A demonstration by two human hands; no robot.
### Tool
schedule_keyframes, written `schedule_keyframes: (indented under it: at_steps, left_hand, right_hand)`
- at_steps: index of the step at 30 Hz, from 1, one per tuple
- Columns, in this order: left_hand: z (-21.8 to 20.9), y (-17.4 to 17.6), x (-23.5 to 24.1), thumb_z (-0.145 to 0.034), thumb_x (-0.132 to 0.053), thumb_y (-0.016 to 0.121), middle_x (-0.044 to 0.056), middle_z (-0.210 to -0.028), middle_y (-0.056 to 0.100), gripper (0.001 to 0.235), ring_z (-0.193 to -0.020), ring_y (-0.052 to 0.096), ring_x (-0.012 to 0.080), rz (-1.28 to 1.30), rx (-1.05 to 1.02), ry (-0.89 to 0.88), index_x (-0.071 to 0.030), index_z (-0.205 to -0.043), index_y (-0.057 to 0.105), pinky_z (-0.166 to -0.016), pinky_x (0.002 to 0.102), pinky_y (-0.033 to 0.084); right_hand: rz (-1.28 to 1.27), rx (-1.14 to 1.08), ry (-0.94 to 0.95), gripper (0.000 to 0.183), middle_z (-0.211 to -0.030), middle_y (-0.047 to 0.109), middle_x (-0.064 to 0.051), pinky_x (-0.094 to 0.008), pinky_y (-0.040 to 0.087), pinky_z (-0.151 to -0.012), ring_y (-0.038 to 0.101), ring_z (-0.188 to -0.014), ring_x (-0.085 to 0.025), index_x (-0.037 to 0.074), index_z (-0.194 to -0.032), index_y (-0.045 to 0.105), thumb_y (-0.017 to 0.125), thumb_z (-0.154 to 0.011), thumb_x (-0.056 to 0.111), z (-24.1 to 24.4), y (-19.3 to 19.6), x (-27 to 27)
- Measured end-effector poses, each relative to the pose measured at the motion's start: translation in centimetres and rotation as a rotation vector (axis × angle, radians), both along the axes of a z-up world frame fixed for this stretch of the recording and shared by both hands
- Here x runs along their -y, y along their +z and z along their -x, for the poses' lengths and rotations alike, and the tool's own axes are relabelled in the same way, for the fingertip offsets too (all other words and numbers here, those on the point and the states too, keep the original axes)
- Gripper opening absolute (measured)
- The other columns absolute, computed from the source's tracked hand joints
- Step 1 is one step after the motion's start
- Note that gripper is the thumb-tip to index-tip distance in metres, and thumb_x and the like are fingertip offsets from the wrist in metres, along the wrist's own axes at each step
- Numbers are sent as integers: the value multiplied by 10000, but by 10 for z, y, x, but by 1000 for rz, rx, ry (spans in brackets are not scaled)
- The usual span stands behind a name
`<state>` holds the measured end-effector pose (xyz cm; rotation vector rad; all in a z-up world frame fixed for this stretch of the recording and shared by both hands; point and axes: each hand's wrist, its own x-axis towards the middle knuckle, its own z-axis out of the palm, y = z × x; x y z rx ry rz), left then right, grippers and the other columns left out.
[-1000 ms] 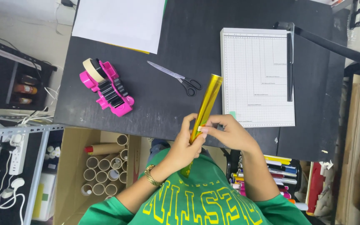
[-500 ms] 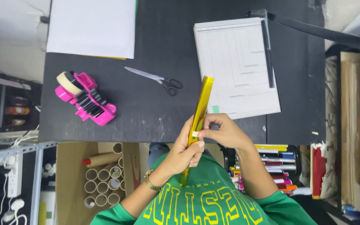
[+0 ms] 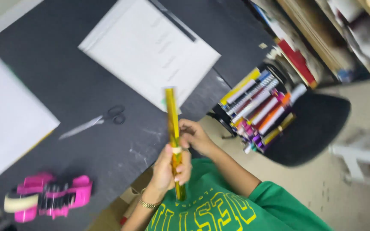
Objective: Rolling sheets of gold foil and white paper into tight tubes for storage or organization.
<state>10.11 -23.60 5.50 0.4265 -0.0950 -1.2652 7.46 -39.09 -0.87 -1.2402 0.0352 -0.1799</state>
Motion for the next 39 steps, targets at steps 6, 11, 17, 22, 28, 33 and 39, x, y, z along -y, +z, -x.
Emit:
schedule_keyframes:
  at_steps: [6, 11, 17, 22, 28, 33, 39]
  left_hand:
    - [-18, -41, 36, -1100, -471, 323, 164, -922, 603, 388, -972, 607, 305, -234, 538, 245, -102, -1202, 386, -890, 428, 519]
    - [-8, -54, 84, -1057, -330, 323, 159, -1225, 673, 445, -721, 669, 169, -602, 874, -7, -55, -1400, 393, -428, 253, 530]
    - [3, -76, 167, -1039, -388, 403, 82, -1424, 592, 420, -1264, 592, 223, -596, 1004, -251, -113, -1357, 419, -1040, 345, 445]
    - [4, -101, 209, -942, -225, 575, 91, -1557, 436, 739, -1322, 523, 224, -758, 954, -185, -121, -1581, 218, -1014, 348, 476]
    - [-3, -110, 230, -910, -261, 614, 85, -1502, 464, 764, -1245, 593, 204, -926, 1016, -194, -114, -1572, 262, -966, 336, 492]
    - [1, -83, 241, -914, -220, 593, 63, -1501, 456, 736, -1252, 588, 205, -1071, 980, -165, -108, -1565, 270, -958, 352, 494]
    - [-6, -101, 216, -921, -115, 609, 131, -1485, 456, 694, -1199, 604, 212, -1044, 1031, 52, -82, -1542, 300, -959, 330, 522]
  right_hand:
    - [36, -226, -202, 567, -1229, 577, -69, -327, 445, -971, 552, -1082, -162, 73, -1310, 532, 562, -996, 543, 78, -48, -3]
    - [-352, -223, -132, 531, -1158, 661, -300, -485, 616, -922, 709, -994, -382, 93, -1608, 302, 460, -1106, 157, 119, -38, 21]
    - [-177, -479, -291, 202, -830, 559, -8, -203, 404, -485, 507, -568, -76, 85, -1059, 579, 473, -1108, 250, 163, -76, 91]
    - [9, -1134, -1145, 221, -827, 640, -52, -325, 441, -538, 548, -668, -161, 93, -1061, 670, 520, -1033, 254, 251, -232, 186]
    - [154, -1804, -840, 463, -1244, 694, -162, -544, 562, -837, 685, -1079, -407, 173, -1388, 513, 456, -1043, 477, 254, -279, 279]
    - [228, -1941, -577, 665, -1279, 687, -149, -504, 557, -853, 665, -1155, -373, 142, -1469, 451, 453, -1001, 613, 244, -267, 308]
    - [238, -1991, -445, 785, -1284, 708, -131, -484, 559, -882, 679, -1180, -340, 124, -1309, 684, 539, -895, 774, 251, -253, 312]
